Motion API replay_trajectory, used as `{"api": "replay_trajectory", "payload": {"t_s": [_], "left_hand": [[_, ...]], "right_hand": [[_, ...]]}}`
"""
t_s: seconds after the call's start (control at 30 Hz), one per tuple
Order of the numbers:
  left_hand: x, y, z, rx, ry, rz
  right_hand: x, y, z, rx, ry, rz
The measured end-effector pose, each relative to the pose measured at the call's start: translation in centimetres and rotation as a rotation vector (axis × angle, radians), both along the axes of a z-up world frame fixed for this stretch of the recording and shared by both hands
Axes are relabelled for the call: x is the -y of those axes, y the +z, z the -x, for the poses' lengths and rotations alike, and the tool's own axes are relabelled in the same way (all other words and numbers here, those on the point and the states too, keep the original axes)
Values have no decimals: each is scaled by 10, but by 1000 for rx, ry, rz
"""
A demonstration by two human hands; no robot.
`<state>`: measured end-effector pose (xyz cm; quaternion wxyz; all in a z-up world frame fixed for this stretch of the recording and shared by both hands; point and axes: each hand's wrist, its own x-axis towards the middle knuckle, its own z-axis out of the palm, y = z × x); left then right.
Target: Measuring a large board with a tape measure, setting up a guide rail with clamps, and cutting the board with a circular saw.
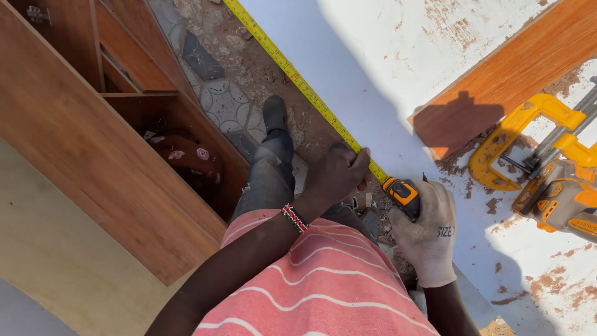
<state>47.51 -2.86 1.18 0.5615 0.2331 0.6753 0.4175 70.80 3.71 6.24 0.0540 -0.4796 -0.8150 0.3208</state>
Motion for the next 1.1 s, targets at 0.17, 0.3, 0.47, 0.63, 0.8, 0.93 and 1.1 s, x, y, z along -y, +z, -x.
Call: {"api": "replay_trajectory", "payload": {"t_s": [0.17,0.3,0.47,0.63,0.8,0.93,1.1], "left_hand": [[-10,19,1,-115,-71,172],[-17,21,-1,-247,-151,255],[-19,30,4,-157,-160,313],[-16,27,11,-111,-197,318],[3,20,33,83,-179,97],[10,38,89,186,-18,26],[7,78,192,609,471,-60]], "right_hand": [[-8,1,-1,-25,49,-15],[-9,-2,-2,-33,64,-19],[-10,-6,-5,-39,60,-13],[-13,-6,-1,-19,47,42],[-19,20,40,-189,89,82],[-29,39,123,-272,184,55],[-32,42,278,-300,346,-78]]}}
